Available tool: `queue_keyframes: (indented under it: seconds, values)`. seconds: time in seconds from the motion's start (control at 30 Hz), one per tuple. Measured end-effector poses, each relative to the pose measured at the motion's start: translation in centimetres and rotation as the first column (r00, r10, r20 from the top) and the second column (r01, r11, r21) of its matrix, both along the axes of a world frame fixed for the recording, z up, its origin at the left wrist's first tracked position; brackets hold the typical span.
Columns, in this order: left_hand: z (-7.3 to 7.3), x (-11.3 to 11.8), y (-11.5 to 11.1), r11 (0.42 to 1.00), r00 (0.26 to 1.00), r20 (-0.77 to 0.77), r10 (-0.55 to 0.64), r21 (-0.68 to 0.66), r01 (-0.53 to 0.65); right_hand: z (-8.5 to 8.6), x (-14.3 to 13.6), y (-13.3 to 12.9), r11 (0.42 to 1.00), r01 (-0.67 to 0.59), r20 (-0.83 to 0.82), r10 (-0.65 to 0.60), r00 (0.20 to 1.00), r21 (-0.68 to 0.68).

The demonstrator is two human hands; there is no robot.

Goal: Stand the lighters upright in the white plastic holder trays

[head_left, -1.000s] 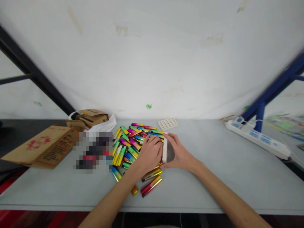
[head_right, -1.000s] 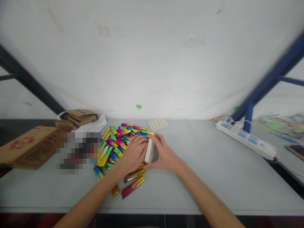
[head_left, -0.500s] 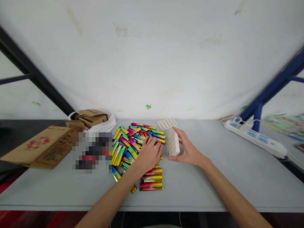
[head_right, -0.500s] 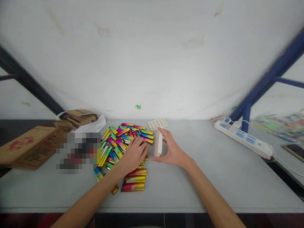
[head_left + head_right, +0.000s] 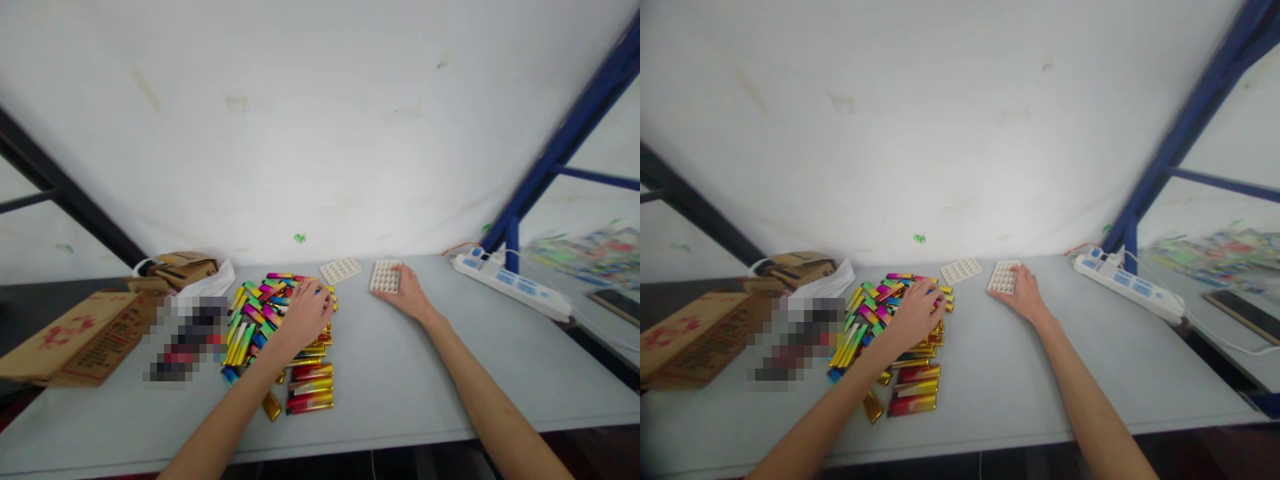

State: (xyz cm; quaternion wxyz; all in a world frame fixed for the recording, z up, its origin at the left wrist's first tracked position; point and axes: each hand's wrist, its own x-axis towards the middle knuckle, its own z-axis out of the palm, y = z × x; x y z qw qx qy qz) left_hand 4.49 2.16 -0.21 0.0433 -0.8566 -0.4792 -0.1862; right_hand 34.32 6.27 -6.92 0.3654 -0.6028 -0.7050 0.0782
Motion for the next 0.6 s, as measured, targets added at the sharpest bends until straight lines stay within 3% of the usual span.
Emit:
queue_keyframes:
  seconds: [0.13, 0.23, 0.43, 0.6]
  values:
    - [0.1, 2.1, 4.3, 0.997, 0.996, -0.082, 0.020, -0.067, -0.025, -0.7, -0.1, -0.2, 0.988, 0.137, 0.162, -0.124, 0.979, -0.068]
    - [-0.5, 3.8, 6.8, 0.993, 0.995, -0.101, -0.011, -0.118, -0.001, -0.7, -0.2, -0.6, 0.983, 0.160, 0.214, -0.138, 0.967, -0.087]
    - [-1.8, 6.1, 8.9, 0.974, 0.986, -0.089, -0.143, -0.188, 0.125, 0.5, 0.6, -1.8, 0.990, 0.043, 0.228, -0.012, 0.974, -0.133]
    - [-2.0, 8.5, 10.2, 0.951, 0.968, -0.029, -0.251, -0.197, 0.241, 2.3, 0.1, -2.9, 0.982, 0.093, 0.248, -0.049, 0.967, -0.167]
